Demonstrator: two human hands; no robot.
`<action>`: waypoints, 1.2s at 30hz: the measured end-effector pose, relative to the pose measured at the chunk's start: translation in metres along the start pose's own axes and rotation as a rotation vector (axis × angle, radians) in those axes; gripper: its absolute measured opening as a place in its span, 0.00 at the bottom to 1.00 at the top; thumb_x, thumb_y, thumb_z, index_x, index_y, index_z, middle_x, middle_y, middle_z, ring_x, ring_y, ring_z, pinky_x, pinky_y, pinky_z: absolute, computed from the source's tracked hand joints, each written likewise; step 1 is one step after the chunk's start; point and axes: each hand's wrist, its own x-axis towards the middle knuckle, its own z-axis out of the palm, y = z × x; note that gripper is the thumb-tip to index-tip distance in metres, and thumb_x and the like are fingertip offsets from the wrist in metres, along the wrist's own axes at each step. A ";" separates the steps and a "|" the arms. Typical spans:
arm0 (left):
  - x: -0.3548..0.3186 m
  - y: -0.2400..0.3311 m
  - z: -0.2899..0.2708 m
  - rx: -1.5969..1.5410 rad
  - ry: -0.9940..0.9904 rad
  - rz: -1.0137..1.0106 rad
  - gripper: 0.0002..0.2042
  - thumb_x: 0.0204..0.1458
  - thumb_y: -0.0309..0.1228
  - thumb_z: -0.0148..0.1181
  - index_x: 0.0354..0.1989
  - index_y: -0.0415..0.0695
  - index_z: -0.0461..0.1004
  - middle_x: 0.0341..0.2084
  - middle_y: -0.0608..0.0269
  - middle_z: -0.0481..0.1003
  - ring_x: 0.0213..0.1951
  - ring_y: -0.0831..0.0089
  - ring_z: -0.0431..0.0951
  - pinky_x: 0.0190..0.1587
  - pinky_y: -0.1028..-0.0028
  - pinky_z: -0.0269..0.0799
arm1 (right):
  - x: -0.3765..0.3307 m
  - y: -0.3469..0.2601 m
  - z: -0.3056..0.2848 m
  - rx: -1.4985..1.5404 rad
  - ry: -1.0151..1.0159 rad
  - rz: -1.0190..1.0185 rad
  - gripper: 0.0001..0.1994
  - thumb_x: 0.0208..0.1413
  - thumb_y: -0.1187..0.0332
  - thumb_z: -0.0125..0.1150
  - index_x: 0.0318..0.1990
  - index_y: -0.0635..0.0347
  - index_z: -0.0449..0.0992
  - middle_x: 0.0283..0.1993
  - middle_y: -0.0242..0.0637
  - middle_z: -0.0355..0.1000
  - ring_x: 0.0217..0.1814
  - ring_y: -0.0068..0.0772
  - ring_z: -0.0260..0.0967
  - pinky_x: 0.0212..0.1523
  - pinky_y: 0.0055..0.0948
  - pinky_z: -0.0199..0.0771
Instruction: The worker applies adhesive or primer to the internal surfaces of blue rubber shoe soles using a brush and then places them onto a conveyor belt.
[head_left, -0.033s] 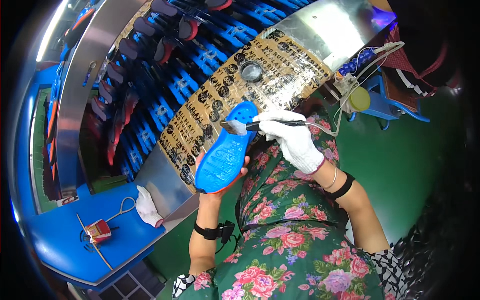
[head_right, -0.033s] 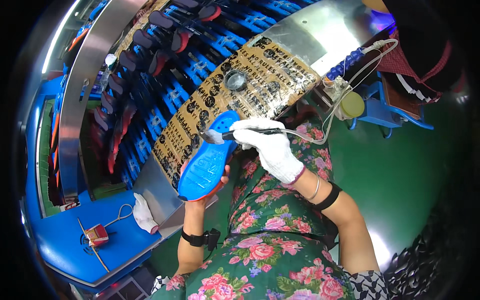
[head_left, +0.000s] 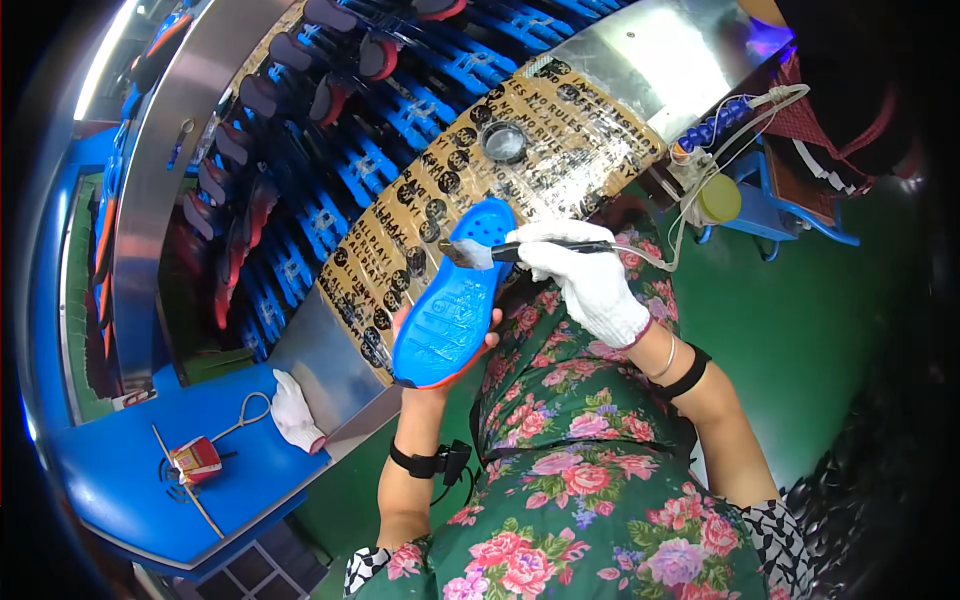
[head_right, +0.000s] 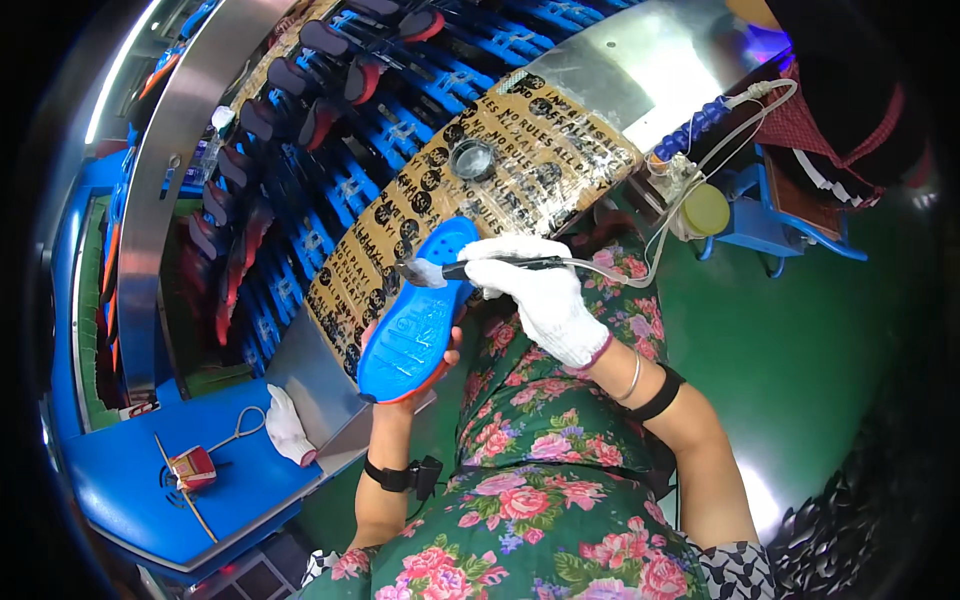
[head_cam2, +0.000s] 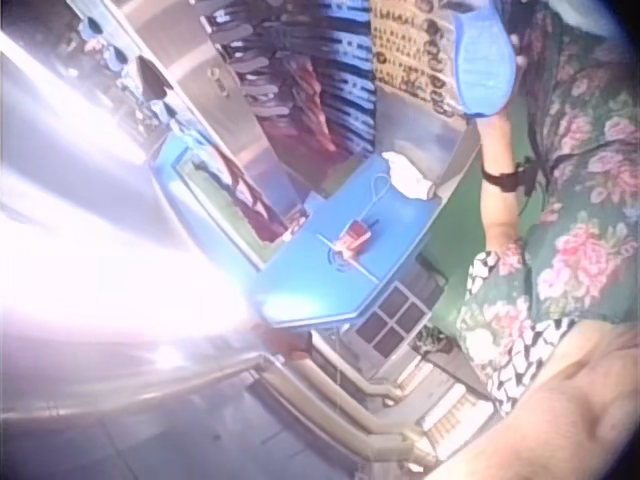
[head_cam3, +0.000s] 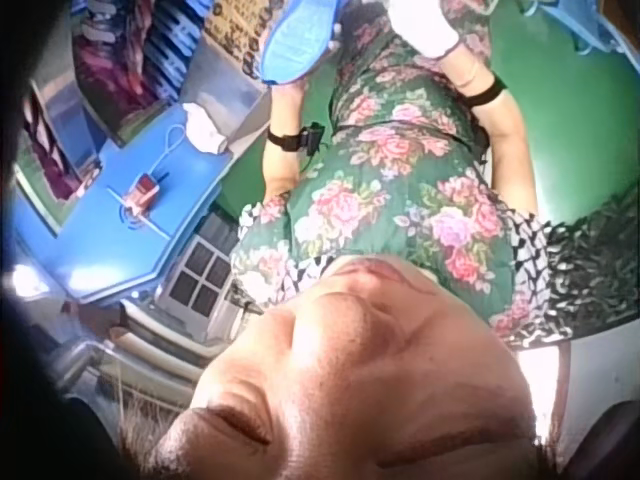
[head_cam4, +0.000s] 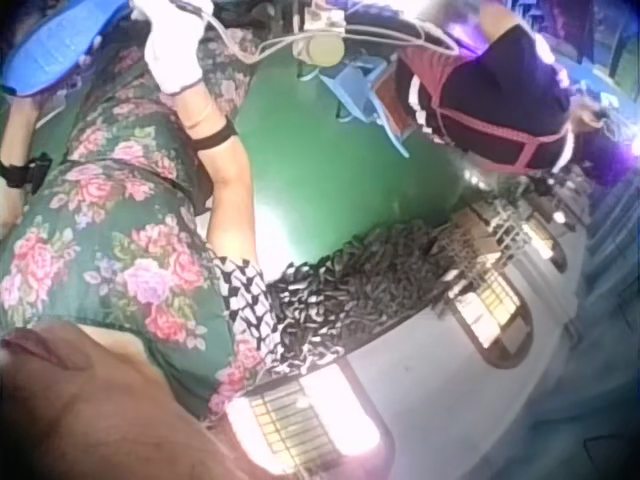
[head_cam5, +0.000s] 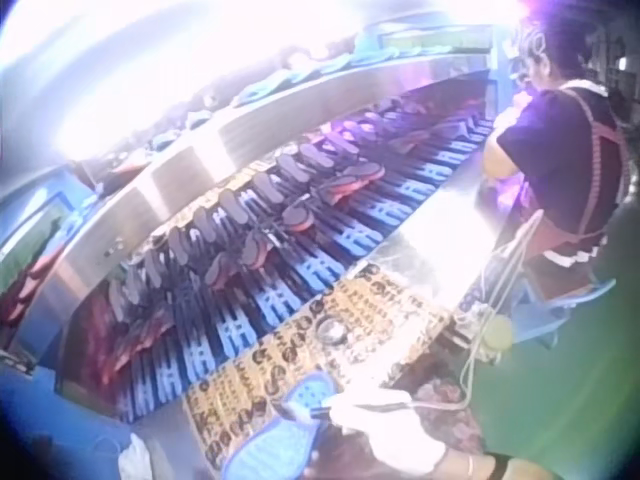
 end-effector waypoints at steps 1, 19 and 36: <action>0.005 -0.009 0.008 0.014 -0.060 0.054 0.45 0.50 0.55 0.61 0.74 0.46 0.54 0.70 0.42 0.58 0.70 0.37 0.58 0.65 0.32 0.58 | -0.002 -0.005 0.005 -0.044 -0.019 -0.032 0.10 0.54 0.78 0.67 0.44 0.67 0.84 0.40 0.38 0.82 0.36 0.23 0.78 0.38 0.22 0.78; 0.063 -0.074 0.042 -0.135 -0.529 0.017 0.45 0.54 0.63 0.57 0.76 0.54 0.50 0.72 0.54 0.58 0.71 0.49 0.60 0.71 0.41 0.53 | 0.006 -0.098 0.047 -1.187 -0.287 -1.203 0.17 0.45 0.75 0.71 0.47 0.58 0.84 0.45 0.41 0.82 0.46 0.44 0.80 0.43 0.37 0.78; 0.079 -0.064 0.052 0.539 -0.101 0.316 0.47 0.58 0.65 0.51 0.76 0.46 0.45 0.73 0.50 0.55 0.72 0.51 0.58 0.72 0.47 0.56 | -0.019 -0.062 0.044 -1.072 -0.247 -1.058 0.10 0.48 0.77 0.71 0.39 0.60 0.83 0.43 0.44 0.82 0.43 0.42 0.81 0.48 0.38 0.79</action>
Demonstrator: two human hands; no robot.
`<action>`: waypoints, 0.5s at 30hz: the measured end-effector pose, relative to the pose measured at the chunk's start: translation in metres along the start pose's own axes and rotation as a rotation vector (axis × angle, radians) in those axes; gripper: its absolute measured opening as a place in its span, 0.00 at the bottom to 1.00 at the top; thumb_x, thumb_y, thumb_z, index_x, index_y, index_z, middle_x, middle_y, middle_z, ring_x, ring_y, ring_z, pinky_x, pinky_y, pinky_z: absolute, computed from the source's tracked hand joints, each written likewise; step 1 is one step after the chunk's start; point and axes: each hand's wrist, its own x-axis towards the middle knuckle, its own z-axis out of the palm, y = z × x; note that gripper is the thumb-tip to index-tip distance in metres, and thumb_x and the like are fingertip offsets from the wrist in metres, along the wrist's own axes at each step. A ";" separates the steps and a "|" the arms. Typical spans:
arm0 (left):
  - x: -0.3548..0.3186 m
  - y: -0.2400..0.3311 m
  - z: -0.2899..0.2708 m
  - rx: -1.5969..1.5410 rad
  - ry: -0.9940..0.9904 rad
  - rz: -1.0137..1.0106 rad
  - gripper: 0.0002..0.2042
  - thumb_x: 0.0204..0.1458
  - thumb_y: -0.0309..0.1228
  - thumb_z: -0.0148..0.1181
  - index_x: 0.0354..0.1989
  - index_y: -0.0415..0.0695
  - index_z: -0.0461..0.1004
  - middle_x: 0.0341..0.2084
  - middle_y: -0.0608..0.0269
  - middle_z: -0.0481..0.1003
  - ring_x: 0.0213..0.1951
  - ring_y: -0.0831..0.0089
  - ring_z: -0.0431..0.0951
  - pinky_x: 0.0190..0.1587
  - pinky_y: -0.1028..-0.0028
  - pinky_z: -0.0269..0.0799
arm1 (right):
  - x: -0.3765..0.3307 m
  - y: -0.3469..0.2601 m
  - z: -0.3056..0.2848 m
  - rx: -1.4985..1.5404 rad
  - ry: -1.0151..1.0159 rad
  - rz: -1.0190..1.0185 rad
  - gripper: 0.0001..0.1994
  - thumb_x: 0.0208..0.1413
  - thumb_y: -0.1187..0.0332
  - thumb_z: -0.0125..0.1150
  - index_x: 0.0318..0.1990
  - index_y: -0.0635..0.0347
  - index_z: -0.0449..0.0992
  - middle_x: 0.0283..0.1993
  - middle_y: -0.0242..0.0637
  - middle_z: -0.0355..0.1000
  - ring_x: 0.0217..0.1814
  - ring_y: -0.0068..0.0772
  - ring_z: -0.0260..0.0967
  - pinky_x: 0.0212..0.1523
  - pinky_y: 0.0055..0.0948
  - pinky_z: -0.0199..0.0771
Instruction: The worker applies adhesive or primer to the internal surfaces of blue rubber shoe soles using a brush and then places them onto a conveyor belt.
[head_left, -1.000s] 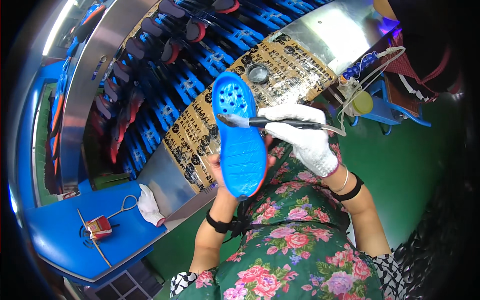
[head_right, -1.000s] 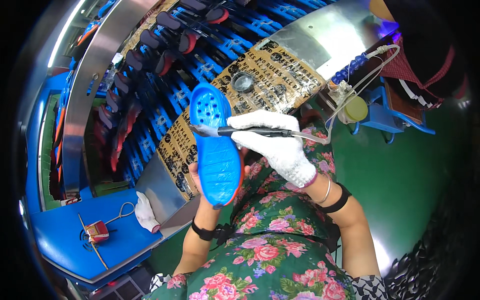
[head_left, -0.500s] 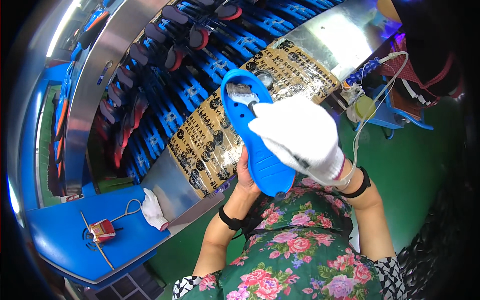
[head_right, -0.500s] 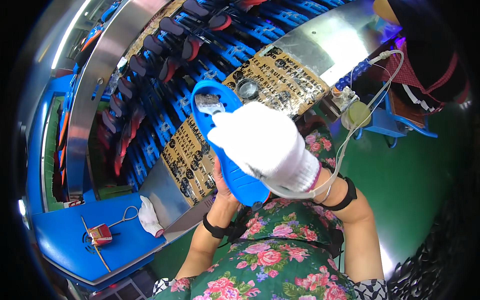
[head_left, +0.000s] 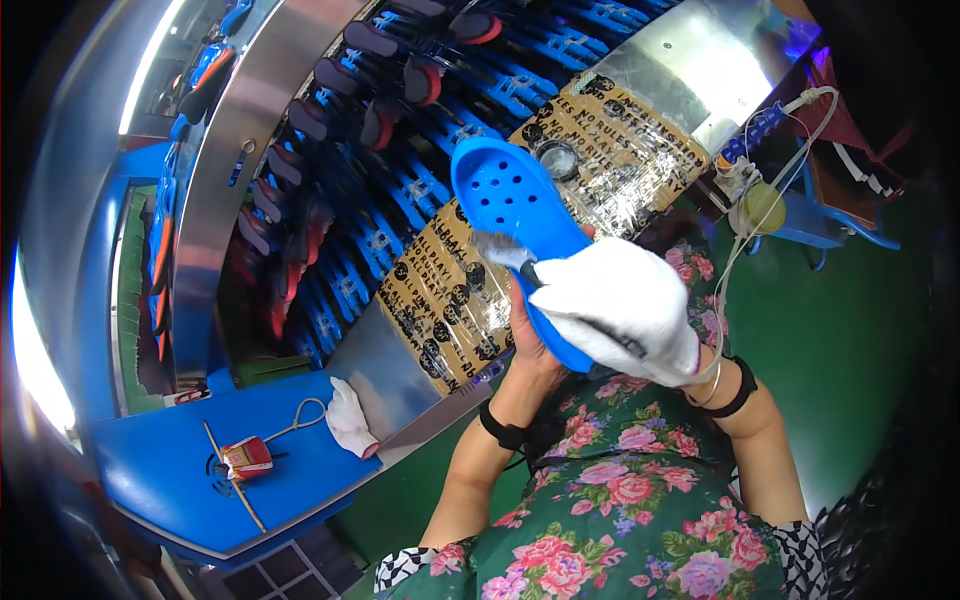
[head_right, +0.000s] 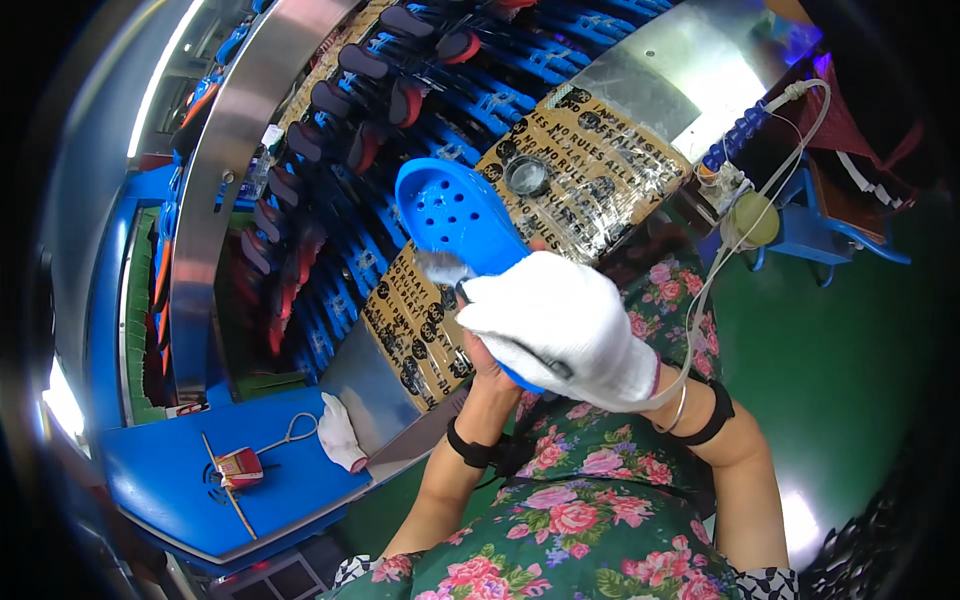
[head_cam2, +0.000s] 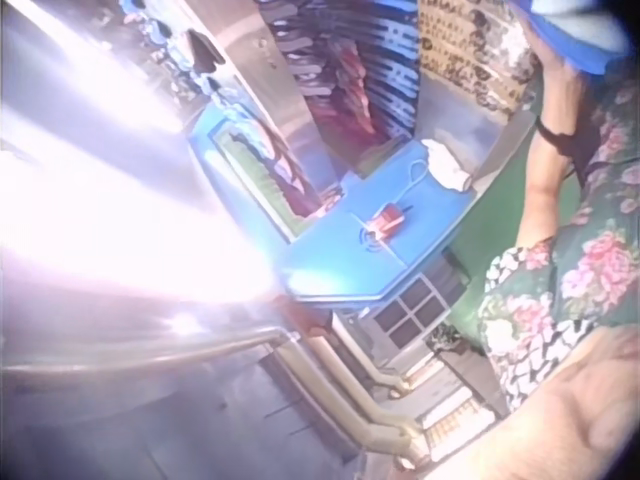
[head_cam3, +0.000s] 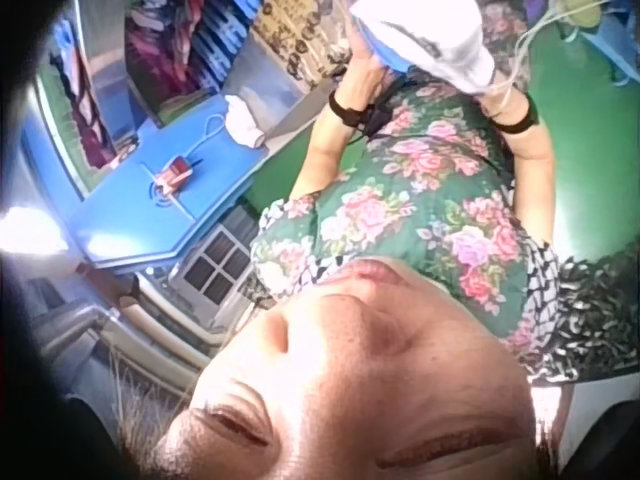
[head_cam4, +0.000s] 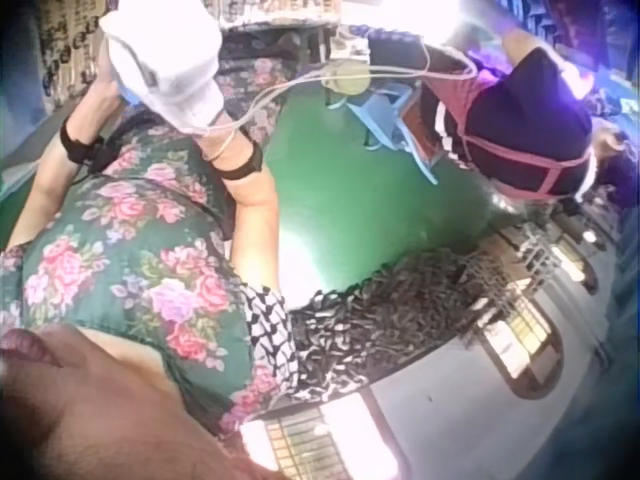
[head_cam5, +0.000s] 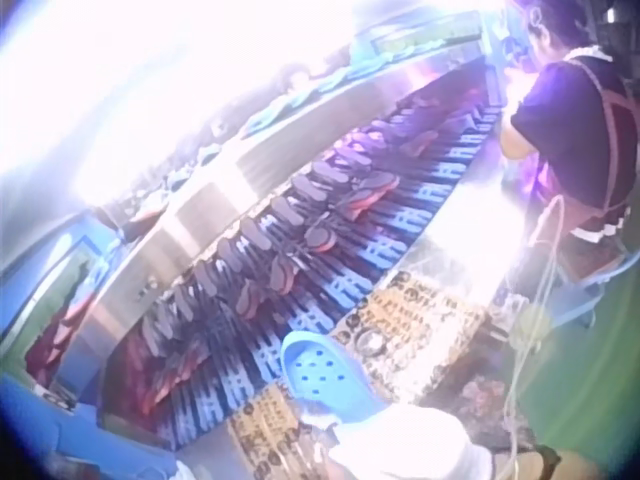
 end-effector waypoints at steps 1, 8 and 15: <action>0.002 -0.001 -0.002 -0.013 0.025 0.048 0.48 0.55 0.65 0.55 0.75 0.46 0.48 0.72 0.49 0.57 0.70 0.51 0.60 0.72 0.48 0.56 | -0.002 0.001 -0.001 0.170 0.025 0.125 0.10 0.48 0.76 0.71 0.40 0.59 0.84 0.42 0.41 0.82 0.43 0.40 0.81 0.47 0.36 0.79; 0.018 0.009 0.006 -0.042 0.089 0.160 0.49 0.54 0.68 0.53 0.76 0.47 0.48 0.69 0.46 0.61 0.66 0.45 0.67 0.66 0.44 0.64 | -0.006 0.003 -0.003 0.053 0.075 0.063 0.12 0.47 0.76 0.72 0.41 0.58 0.85 0.41 0.40 0.82 0.42 0.40 0.80 0.45 0.33 0.79; 0.030 0.018 0.005 -0.402 -0.111 0.097 0.48 0.54 0.69 0.52 0.75 0.49 0.50 0.69 0.57 0.62 0.64 0.38 0.67 0.62 0.35 0.66 | -0.017 0.021 0.001 0.284 0.114 0.185 0.11 0.48 0.74 0.72 0.42 0.59 0.85 0.42 0.39 0.82 0.45 0.39 0.81 0.47 0.34 0.79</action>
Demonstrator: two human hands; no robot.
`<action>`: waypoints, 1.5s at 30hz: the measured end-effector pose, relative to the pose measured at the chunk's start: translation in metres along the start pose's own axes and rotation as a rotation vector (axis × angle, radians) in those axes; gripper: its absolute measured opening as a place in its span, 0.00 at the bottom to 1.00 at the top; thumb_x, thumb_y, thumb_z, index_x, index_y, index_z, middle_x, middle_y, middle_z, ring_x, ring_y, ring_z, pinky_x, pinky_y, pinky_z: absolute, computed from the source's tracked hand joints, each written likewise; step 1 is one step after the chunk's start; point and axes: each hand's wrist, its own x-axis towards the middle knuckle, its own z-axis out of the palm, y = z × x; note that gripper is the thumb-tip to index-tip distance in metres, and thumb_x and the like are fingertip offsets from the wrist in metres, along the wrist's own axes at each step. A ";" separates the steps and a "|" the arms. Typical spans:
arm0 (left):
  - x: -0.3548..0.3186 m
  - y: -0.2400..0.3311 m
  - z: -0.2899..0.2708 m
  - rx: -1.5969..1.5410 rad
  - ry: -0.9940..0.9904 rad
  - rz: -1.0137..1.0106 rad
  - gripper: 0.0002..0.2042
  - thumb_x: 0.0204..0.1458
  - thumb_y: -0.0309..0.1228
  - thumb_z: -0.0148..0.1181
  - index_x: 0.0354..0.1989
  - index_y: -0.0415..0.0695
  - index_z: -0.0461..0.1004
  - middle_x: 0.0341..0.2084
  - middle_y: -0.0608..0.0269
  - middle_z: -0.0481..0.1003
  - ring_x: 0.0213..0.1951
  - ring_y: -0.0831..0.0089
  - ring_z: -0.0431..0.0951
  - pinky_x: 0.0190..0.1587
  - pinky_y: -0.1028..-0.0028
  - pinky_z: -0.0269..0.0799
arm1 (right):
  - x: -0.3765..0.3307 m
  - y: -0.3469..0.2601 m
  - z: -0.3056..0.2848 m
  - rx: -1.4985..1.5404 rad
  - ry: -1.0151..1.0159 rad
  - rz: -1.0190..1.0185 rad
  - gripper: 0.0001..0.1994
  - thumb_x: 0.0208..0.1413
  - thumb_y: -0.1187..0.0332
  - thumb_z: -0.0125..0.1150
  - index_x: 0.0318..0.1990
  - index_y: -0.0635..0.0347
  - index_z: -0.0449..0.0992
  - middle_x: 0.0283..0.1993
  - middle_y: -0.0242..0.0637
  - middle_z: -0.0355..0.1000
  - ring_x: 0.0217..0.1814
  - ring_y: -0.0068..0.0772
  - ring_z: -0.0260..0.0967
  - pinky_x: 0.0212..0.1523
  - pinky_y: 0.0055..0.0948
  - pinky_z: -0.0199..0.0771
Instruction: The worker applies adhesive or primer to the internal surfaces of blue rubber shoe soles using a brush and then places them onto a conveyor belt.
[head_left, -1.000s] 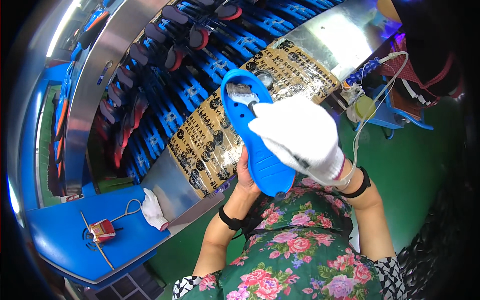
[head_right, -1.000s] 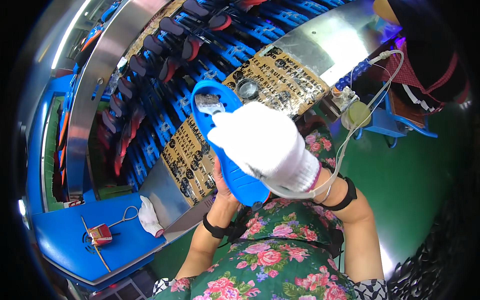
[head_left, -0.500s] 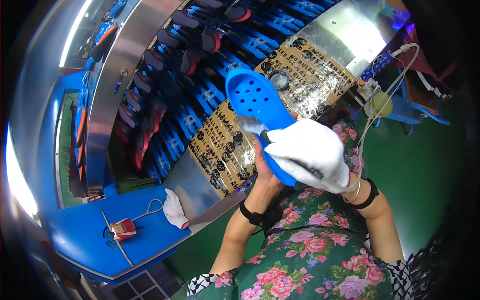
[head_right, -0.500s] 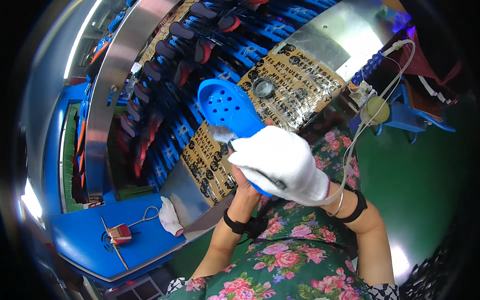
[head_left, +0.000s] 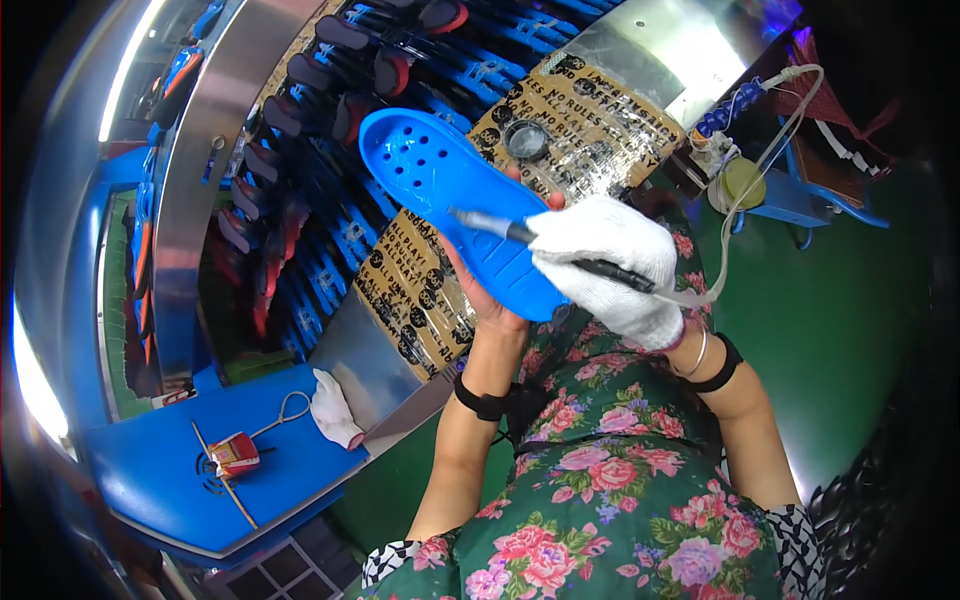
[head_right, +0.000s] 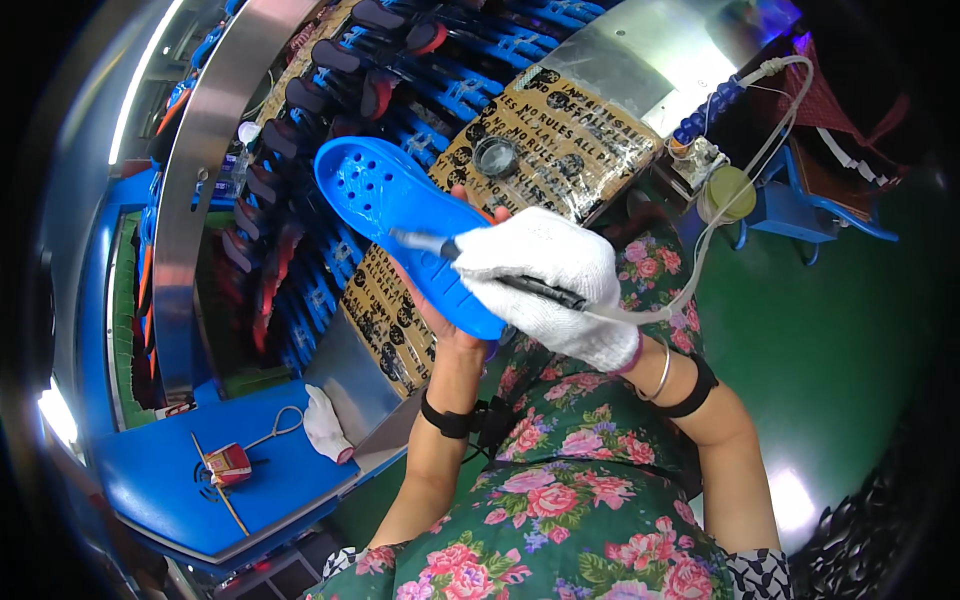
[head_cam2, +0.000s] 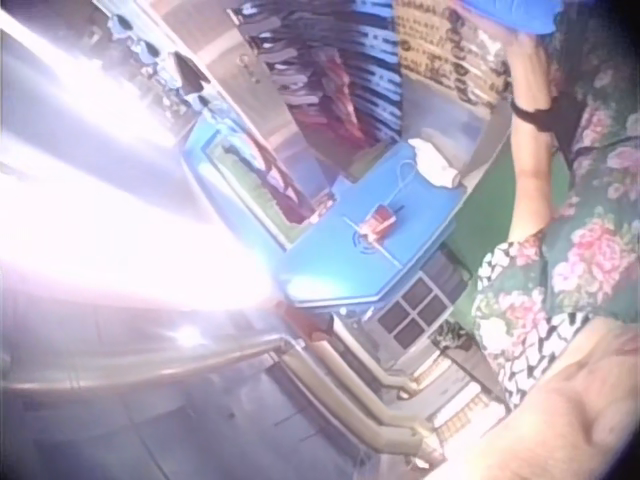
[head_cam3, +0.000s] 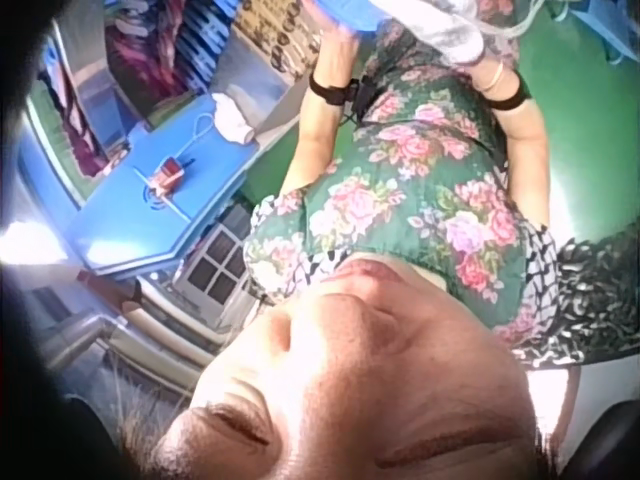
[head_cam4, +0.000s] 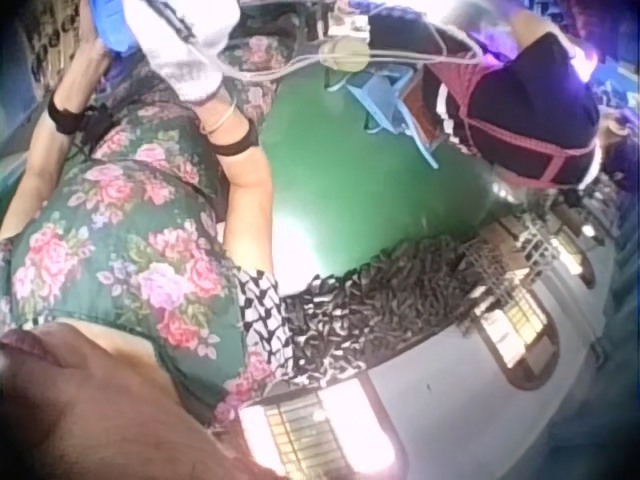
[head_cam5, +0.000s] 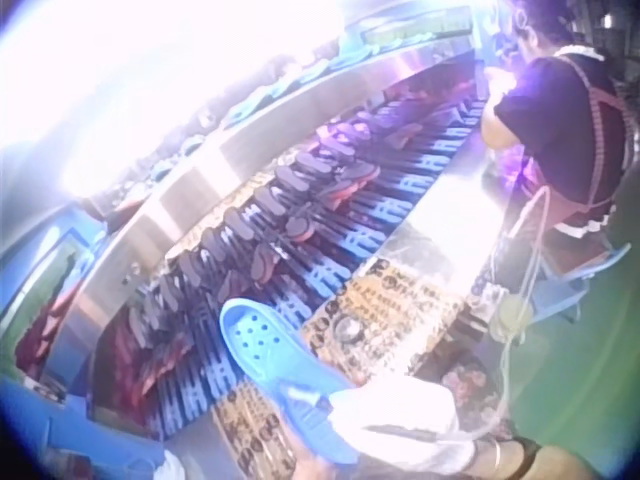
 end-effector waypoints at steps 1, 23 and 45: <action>0.002 0.001 -0.001 -0.007 0.003 0.002 0.48 0.54 0.69 0.52 0.75 0.49 0.50 0.69 0.57 0.62 0.64 0.38 0.67 0.62 0.35 0.66 | 0.000 0.002 -0.001 -0.099 -0.014 -0.059 0.13 0.48 0.74 0.72 0.43 0.58 0.85 0.44 0.39 0.82 0.46 0.40 0.81 0.48 0.35 0.79; 0.015 0.033 -0.006 0.004 -0.033 -0.159 0.52 0.47 0.71 0.59 0.72 0.43 0.54 0.58 0.47 0.71 0.58 0.44 0.71 0.54 0.46 0.74 | -0.023 -0.011 0.001 -0.039 -0.264 -0.129 0.13 0.48 0.73 0.73 0.43 0.51 0.85 0.41 0.35 0.81 0.39 0.38 0.79 0.39 0.34 0.80; 0.025 0.065 0.011 0.357 -0.067 -0.456 0.51 0.51 0.63 0.58 0.74 0.39 0.48 0.65 0.40 0.59 0.49 0.43 0.71 0.45 0.51 0.74 | -0.029 -0.014 -0.006 -0.097 -0.381 -0.124 0.13 0.46 0.72 0.74 0.42 0.52 0.85 0.42 0.33 0.82 0.40 0.36 0.79 0.41 0.33 0.80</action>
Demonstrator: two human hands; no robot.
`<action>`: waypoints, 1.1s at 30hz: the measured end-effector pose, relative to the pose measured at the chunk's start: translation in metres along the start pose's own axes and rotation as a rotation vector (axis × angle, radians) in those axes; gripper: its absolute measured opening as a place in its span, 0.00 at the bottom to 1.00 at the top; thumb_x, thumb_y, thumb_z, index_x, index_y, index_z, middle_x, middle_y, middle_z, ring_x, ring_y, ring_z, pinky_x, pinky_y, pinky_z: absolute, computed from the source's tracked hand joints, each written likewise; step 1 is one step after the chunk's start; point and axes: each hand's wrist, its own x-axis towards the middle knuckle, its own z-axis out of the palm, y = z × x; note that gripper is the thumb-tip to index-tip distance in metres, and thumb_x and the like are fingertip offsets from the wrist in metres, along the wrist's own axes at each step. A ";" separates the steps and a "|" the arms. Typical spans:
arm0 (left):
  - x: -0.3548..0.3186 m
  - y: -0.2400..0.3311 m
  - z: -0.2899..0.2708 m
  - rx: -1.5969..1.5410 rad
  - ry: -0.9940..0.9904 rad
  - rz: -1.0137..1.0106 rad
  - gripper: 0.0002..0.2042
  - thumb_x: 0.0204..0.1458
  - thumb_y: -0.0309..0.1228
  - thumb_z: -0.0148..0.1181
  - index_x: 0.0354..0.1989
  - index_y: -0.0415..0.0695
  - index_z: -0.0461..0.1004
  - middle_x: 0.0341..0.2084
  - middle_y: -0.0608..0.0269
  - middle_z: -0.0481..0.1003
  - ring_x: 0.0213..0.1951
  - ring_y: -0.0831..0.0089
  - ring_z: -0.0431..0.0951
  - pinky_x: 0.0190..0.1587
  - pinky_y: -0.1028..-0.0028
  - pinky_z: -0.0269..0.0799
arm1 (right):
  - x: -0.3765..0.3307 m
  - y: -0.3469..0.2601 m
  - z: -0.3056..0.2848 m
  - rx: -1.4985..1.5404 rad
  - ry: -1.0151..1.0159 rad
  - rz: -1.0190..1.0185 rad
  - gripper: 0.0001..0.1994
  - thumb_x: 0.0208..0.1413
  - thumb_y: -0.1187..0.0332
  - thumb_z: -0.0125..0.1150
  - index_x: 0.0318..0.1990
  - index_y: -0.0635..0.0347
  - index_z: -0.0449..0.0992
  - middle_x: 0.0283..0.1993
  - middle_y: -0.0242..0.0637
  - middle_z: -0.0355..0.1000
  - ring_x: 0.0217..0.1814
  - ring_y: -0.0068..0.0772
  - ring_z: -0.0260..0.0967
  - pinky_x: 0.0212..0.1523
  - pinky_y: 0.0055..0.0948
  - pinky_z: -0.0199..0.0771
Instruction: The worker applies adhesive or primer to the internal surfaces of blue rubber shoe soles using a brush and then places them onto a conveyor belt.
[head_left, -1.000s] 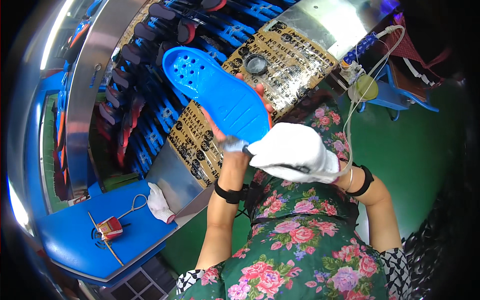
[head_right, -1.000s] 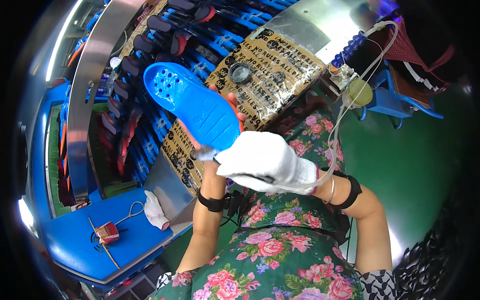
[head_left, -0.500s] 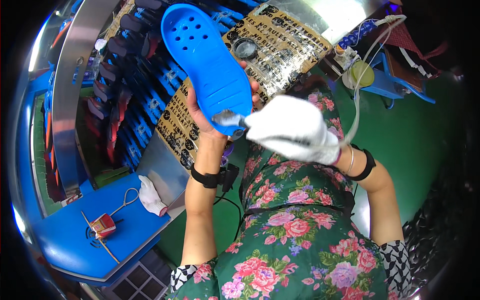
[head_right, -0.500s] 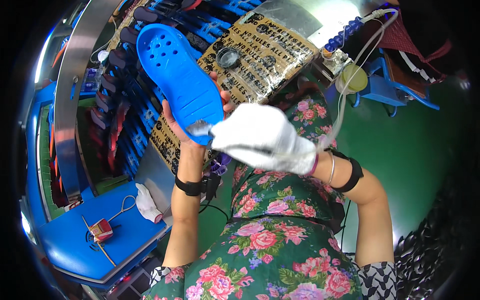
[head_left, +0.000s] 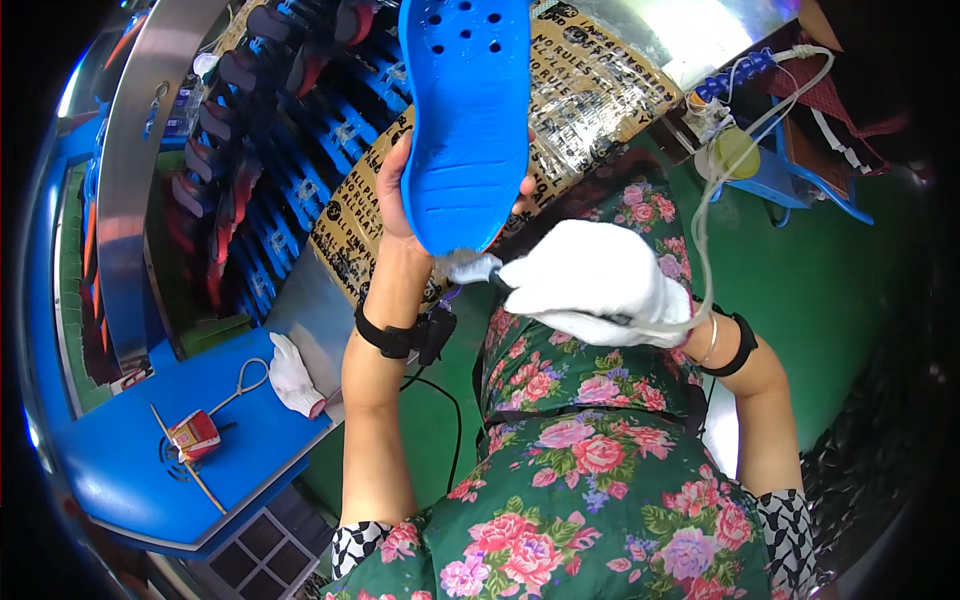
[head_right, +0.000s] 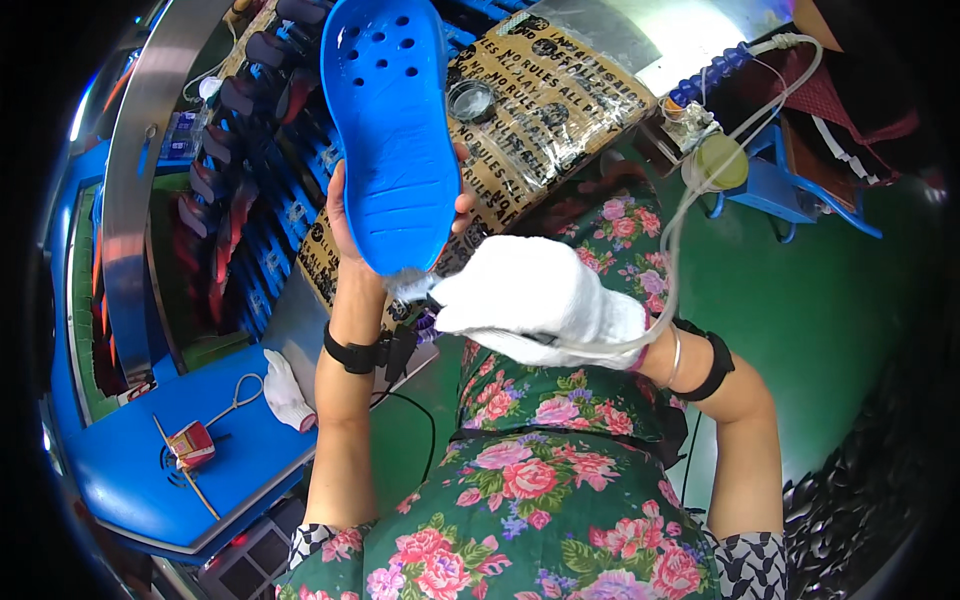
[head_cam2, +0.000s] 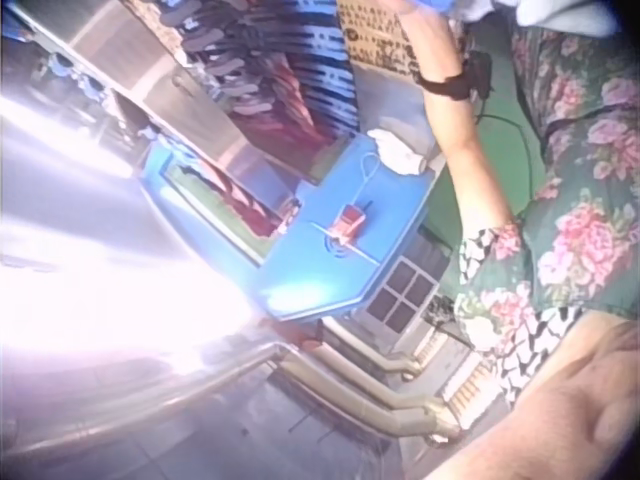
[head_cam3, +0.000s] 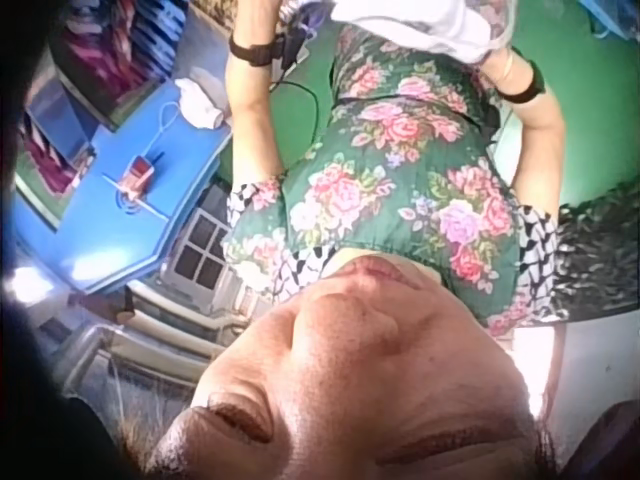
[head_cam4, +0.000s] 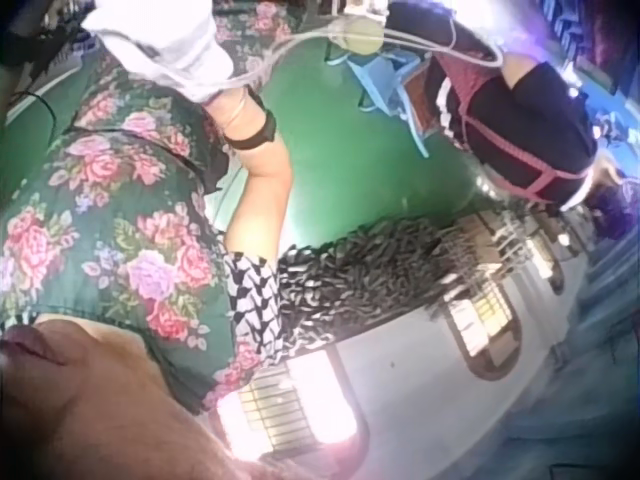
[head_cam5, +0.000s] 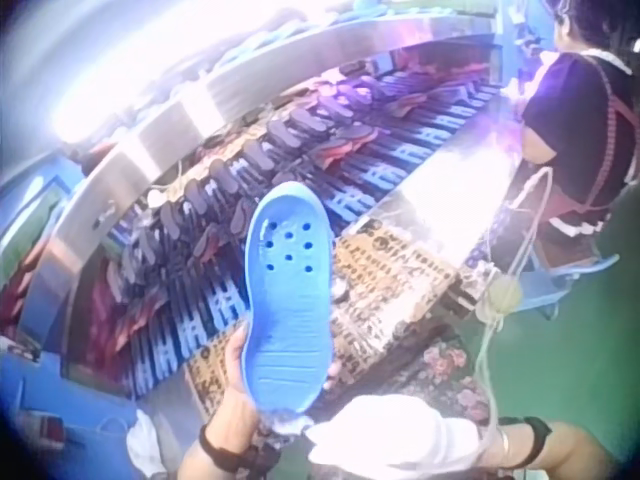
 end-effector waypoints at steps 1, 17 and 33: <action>-0.003 -0.001 0.000 -0.003 -0.004 0.010 0.51 0.51 0.63 0.58 0.74 0.39 0.49 0.65 0.39 0.59 0.48 0.44 0.72 0.45 0.51 0.74 | 0.001 0.000 -0.003 0.169 -0.006 0.092 0.11 0.46 0.72 0.74 0.40 0.53 0.86 0.40 0.34 0.82 0.40 0.35 0.80 0.41 0.33 0.80; -0.002 0.018 -0.016 0.070 -0.001 -0.042 0.48 0.54 0.61 0.56 0.75 0.40 0.49 0.65 0.37 0.62 0.51 0.38 0.74 0.48 0.46 0.75 | 0.018 0.008 -0.005 0.324 0.067 0.322 0.06 0.47 0.76 0.74 0.34 0.60 0.85 0.38 0.37 0.83 0.42 0.32 0.81 0.44 0.31 0.81; -0.008 -0.017 0.003 -0.163 0.038 0.107 0.41 0.63 0.61 0.41 0.75 0.43 0.50 0.65 0.39 0.64 0.62 0.38 0.69 0.57 0.43 0.73 | 0.065 0.019 -0.051 -0.015 0.219 0.071 0.11 0.47 0.80 0.70 0.40 0.62 0.84 0.41 0.42 0.82 0.37 0.35 0.79 0.38 0.33 0.79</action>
